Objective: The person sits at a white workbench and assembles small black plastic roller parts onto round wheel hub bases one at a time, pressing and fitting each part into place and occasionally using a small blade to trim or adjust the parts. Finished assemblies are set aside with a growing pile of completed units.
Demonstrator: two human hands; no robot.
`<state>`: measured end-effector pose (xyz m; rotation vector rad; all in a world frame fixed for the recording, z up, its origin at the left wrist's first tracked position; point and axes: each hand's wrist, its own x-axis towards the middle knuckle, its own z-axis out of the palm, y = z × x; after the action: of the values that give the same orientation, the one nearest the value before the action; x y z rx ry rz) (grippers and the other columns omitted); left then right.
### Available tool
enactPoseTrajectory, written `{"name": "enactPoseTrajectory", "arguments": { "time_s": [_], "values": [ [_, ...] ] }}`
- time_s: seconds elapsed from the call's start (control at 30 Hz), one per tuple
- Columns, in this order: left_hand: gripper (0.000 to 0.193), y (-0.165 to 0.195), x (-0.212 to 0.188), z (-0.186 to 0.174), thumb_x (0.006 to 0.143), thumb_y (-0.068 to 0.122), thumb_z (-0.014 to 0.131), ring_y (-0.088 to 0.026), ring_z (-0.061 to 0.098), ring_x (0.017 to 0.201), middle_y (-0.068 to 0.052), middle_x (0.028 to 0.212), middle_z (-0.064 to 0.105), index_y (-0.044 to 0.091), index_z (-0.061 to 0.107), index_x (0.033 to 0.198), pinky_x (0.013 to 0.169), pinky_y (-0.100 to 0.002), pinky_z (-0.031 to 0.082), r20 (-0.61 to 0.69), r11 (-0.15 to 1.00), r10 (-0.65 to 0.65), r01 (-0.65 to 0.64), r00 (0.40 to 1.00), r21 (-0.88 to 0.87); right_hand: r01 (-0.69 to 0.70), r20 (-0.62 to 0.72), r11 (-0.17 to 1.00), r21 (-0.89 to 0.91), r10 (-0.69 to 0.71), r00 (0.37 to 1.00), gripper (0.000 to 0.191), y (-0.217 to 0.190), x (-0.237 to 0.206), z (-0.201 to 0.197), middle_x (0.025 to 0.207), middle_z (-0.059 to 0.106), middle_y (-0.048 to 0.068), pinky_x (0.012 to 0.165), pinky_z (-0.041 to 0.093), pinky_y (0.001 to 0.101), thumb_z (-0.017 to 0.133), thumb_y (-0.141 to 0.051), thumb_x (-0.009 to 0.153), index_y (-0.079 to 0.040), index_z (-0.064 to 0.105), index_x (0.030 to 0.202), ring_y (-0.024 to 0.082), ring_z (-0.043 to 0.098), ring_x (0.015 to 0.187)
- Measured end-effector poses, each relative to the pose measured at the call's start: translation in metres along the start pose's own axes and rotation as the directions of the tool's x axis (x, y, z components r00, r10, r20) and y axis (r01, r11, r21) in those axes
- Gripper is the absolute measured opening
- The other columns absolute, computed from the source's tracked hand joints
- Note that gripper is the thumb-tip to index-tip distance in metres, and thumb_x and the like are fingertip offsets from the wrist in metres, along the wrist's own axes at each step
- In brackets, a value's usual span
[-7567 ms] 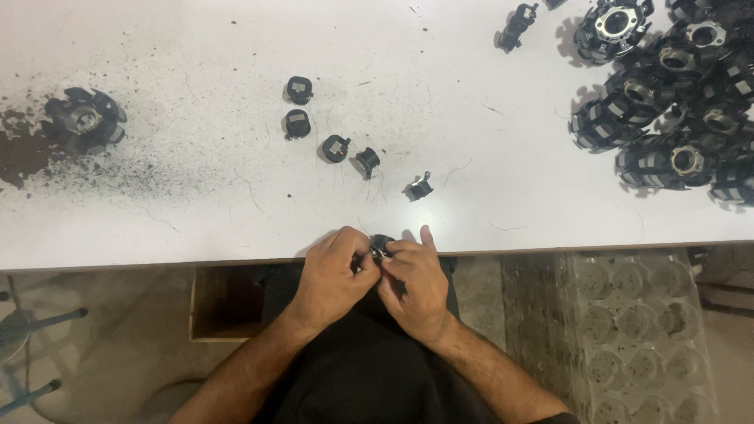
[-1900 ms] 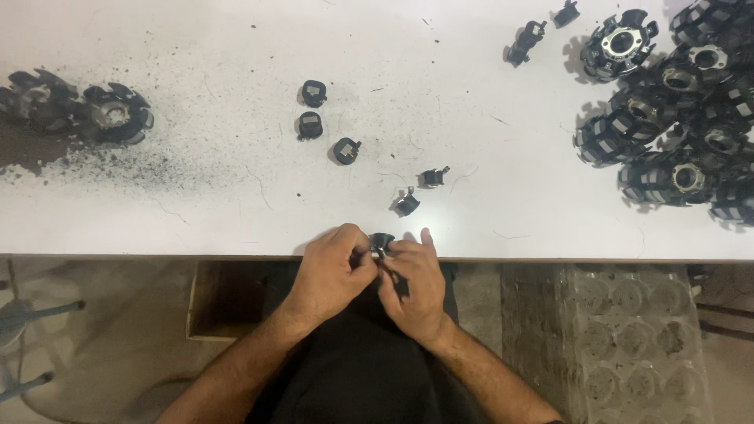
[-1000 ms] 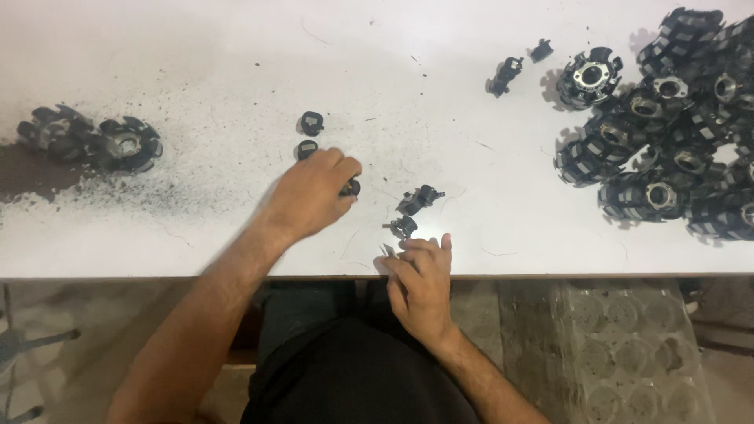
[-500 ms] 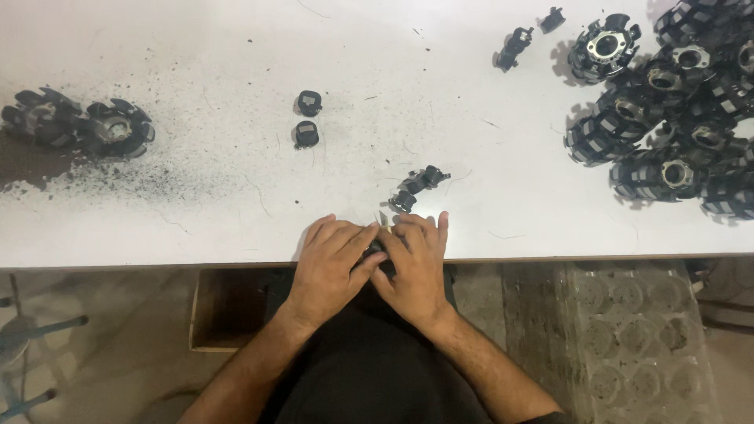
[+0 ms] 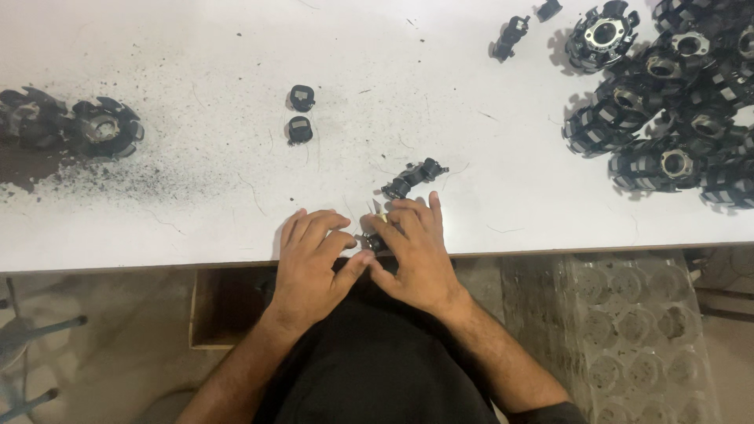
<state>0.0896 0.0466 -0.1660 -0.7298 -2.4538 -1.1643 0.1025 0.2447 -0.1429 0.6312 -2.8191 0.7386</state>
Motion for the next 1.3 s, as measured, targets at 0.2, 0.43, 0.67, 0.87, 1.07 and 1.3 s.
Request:
{"name": "enactPoseTrajectory", "arguments": {
  "time_s": [0.2,0.43,0.67,0.87,1.07,1.3],
  "values": [
    [0.013,0.001,0.005,0.004,0.089,0.020,0.076,-0.026,0.058,0.122,-0.007,0.119,0.065,0.009,0.072,0.093,0.116,-0.058,0.035,0.126,0.995,-0.090,0.094,0.988,-0.024,-0.011,-0.237,1.000,-0.008,0.009,0.972,0.047,0.010,-0.022,-0.003,0.112,0.058,0.009,0.125,0.018,0.0650,0.082,-0.017,0.081,-0.013,0.066,0.124,0.033,0.054,0.127],
    [0.014,-0.004,-0.005,0.007,0.084,0.019,0.079,-0.027,0.058,0.124,-0.007,0.122,0.065,0.011,0.075,0.094,0.115,-0.059,0.034,0.083,0.998,-0.062,0.061,0.995,0.008,0.033,-0.403,0.981,0.192,0.048,0.914,0.028,-0.005,-0.051,0.029,0.109,0.065,0.011,0.126,0.022,0.0641,0.075,-0.002,0.087,-0.002,0.060,0.111,0.032,0.065,0.115],
    [0.017,-0.006,-0.009,0.008,0.085,0.019,0.080,-0.026,0.058,0.124,-0.005,0.123,0.065,0.011,0.078,0.099,0.116,-0.058,0.031,0.039,0.996,-0.004,0.000,0.999,0.084,0.010,-0.366,0.991,0.132,0.040,0.930,0.024,-0.011,-0.039,0.037,0.103,0.068,0.010,0.125,0.026,0.0643,0.076,0.000,0.085,-0.005,0.063,0.104,0.030,0.066,0.113],
    [0.017,-0.007,-0.014,0.015,0.086,0.017,0.080,-0.024,0.058,0.125,-0.003,0.124,0.064,0.011,0.077,0.102,0.117,-0.056,0.032,-0.008,0.995,0.064,-0.063,0.998,0.084,-0.018,-0.367,0.992,0.126,0.064,0.928,0.025,-0.011,-0.037,0.032,0.103,0.068,0.010,0.124,0.027,0.0656,0.077,0.000,0.084,-0.005,0.063,0.103,0.030,0.068,0.113],
    [0.016,-0.011,-0.019,0.022,0.086,0.014,0.080,-0.024,0.058,0.127,-0.003,0.128,0.064,0.012,0.074,0.101,0.116,-0.052,0.039,-0.064,0.992,0.105,-0.100,0.992,0.072,-0.011,-0.367,0.994,0.112,0.051,0.929,0.024,-0.010,-0.032,0.028,0.100,0.069,0.010,0.121,0.033,0.0643,0.079,0.002,0.080,-0.006,0.066,0.098,0.030,0.070,0.112],
    [0.012,-0.015,-0.016,0.028,0.089,0.014,0.081,-0.026,0.056,0.130,-0.006,0.130,0.064,0.012,0.071,0.095,0.113,-0.050,0.043,-0.012,0.952,0.237,-0.230,0.971,0.201,0.010,-0.348,0.987,0.161,0.047,0.936,0.025,-0.008,-0.027,0.024,0.102,0.071,0.013,0.114,0.048,0.0571,0.079,0.004,0.078,-0.003,0.067,0.099,0.032,0.072,0.109]
  ]
}}
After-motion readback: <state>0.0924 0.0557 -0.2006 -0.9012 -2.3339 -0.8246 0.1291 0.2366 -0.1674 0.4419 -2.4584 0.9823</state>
